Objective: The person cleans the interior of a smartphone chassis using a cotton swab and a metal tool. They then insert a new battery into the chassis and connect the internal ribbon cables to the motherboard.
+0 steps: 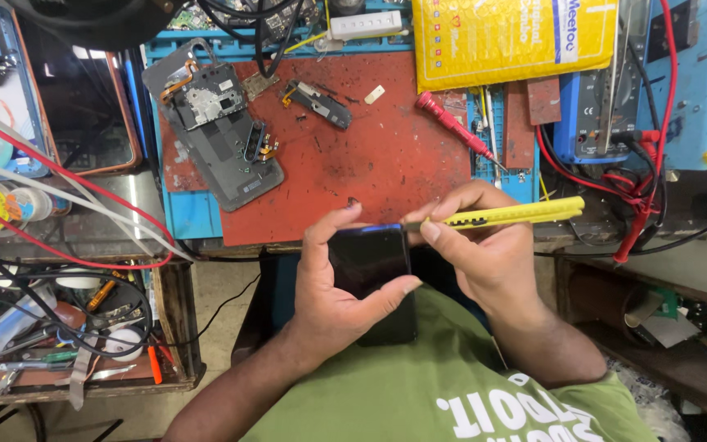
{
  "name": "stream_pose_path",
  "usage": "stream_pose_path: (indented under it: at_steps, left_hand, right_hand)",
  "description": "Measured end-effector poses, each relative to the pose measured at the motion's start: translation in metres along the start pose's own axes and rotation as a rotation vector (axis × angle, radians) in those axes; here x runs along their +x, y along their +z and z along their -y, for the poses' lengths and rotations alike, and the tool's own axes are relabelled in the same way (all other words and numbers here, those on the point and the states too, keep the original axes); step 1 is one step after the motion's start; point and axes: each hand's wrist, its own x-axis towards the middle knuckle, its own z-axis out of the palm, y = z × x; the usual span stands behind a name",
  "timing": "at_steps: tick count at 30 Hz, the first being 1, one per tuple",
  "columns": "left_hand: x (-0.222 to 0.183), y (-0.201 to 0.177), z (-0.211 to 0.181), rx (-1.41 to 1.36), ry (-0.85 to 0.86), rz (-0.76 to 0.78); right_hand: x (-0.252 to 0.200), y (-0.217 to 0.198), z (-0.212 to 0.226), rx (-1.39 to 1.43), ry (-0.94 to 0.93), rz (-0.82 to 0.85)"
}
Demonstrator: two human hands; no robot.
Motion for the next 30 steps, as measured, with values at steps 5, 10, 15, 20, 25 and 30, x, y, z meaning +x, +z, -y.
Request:
stream_pose_path:
  at_steps: [5, 10, 15, 20, 25, 30]
  left_hand:
    - [-0.003, 0.0, -0.002, 0.159, 0.069, -0.017]
    - [0.005, -0.002, -0.018, 0.439, 0.235, -0.066]
    - [0.01, -0.003, -0.033, 0.578, 0.301, -0.026]
    - [0.011, -0.004, -0.039, 0.628, 0.307, 0.041]
    - [0.012, -0.005, -0.043, 0.604, 0.25, 0.075]
    - [0.017, -0.005, -0.045, 0.589, 0.164, 0.097]
  right_hand:
    - [-0.014, -0.003, 0.0, 0.019, 0.115, 0.012]
    - [-0.016, -0.006, -0.005, 0.045, 0.145, -0.003]
    - [-0.01, -0.009, -0.005, 0.163, 0.247, -0.008]
    - [-0.004, -0.011, -0.001, 0.287, 0.36, 0.023]
    - [-0.003, -0.008, 0.001, 0.247, 0.339, 0.057]
    - [-0.008, 0.004, 0.027, -0.061, 0.258, 0.086]
